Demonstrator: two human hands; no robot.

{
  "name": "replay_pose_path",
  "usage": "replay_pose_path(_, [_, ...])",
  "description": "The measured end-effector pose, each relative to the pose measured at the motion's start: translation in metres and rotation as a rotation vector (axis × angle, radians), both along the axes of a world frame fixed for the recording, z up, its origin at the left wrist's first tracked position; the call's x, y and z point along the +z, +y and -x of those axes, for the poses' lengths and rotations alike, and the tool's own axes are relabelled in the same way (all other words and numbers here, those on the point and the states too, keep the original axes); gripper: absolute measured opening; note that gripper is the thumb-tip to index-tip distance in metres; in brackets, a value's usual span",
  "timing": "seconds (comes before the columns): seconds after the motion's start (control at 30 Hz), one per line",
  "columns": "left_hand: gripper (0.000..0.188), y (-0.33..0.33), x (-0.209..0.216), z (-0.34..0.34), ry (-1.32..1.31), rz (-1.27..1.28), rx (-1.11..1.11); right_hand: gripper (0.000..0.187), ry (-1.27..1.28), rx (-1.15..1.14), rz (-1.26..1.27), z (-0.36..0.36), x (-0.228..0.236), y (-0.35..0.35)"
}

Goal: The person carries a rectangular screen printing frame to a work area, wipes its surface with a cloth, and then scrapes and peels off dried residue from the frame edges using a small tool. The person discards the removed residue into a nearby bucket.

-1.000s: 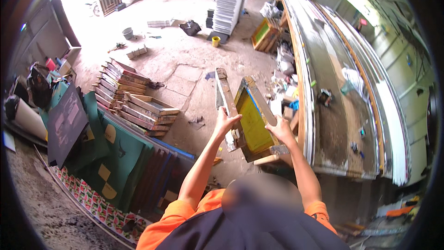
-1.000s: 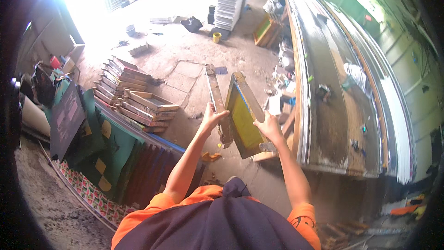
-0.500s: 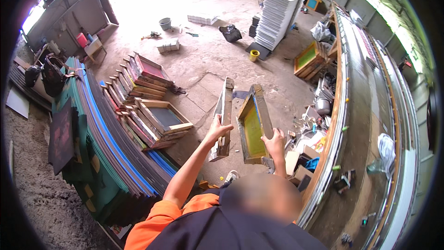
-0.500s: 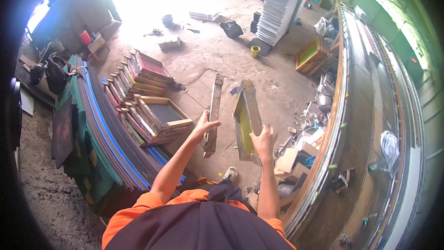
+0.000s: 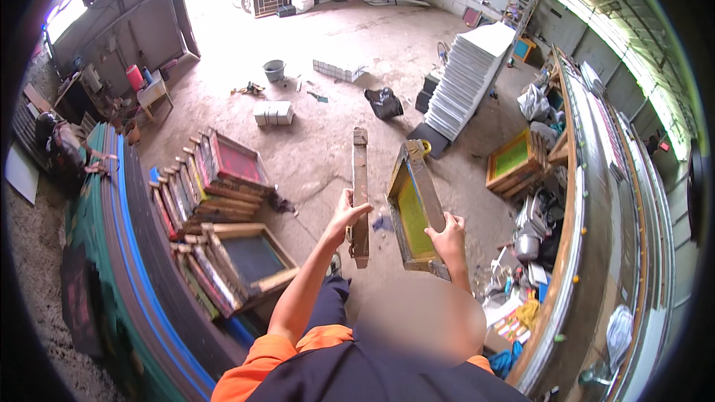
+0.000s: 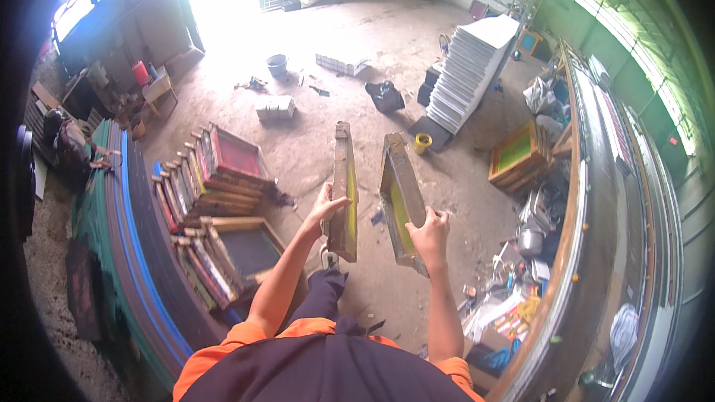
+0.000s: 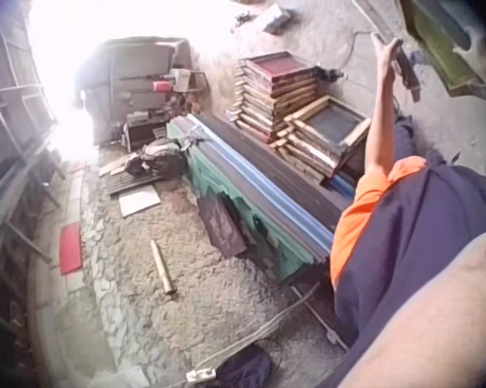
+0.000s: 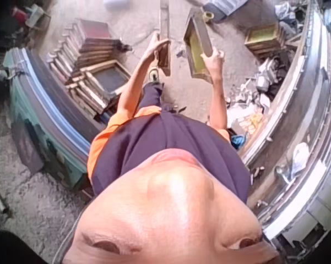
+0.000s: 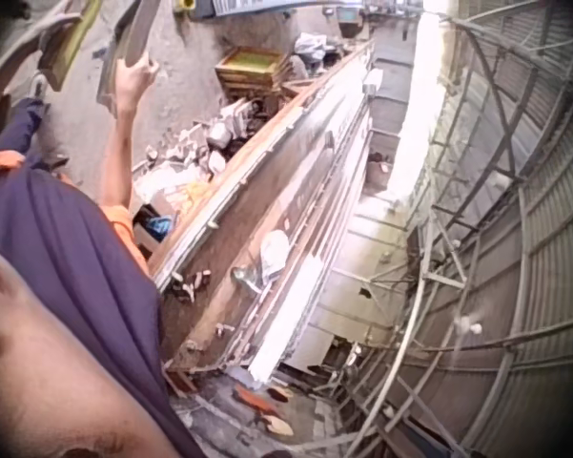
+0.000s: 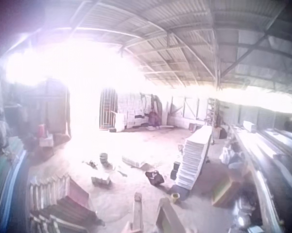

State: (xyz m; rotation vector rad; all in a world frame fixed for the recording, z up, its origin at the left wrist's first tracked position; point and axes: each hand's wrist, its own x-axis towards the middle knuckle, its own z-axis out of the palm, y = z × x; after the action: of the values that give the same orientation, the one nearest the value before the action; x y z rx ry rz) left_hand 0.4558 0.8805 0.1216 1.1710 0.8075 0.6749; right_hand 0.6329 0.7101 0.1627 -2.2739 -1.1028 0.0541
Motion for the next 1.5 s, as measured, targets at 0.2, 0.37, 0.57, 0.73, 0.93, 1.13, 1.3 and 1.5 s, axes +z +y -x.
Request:
replay_pose_path(0.2, [0.046, 0.159, 0.013, -0.053, 0.035, -0.009, -0.037, 0.063, 0.029, 0.042, 0.095, -0.060, 0.022, 0.172])
replay_pose_path(0.37, [0.046, 0.280, 0.050, -0.089, 0.152, -0.063, -0.019, 0.061, 0.114, 0.060, 0.017, -0.107, 0.038, 0.291])
replay_pose_path(0.57, [0.044, 0.424, 0.043, -0.141, 0.208, -0.198, 0.018, 0.064, 0.250, 0.122, -0.058, -0.176, 0.039, 0.425])
replay_pose_path(0.73, [0.044, 0.557, 0.034, -0.205, 0.133, -0.231, 0.093, 0.062, 0.212, 0.166, -0.114, -0.216, 0.029, 0.556])
replay_pose_path(0.93, [0.043, 0.698, 0.047, -0.266, 0.103, -0.354, 0.071, 0.058, 0.208, 0.191, -0.132, -0.289, 0.038, 0.714])
replay_pose_path(1.13, [0.041, 0.822, 0.042, -0.337, 0.174, -0.315, -0.031, 0.057, 0.173, 0.168, -0.078, -0.353, 0.042, 0.827])
replay_pose_path(1.3, [0.041, 0.914, 0.003, -0.418, 0.181, -0.275, -0.190, 0.057, 0.153, 0.043, -0.094, -0.407, 0.021, 0.896])
replay_pose_path(1.5, [0.042, 0.992, -0.021, -0.523, 0.159, -0.311, -0.410, 0.059, 0.143, -0.192, -0.004, -0.469, 0.024, 0.931])
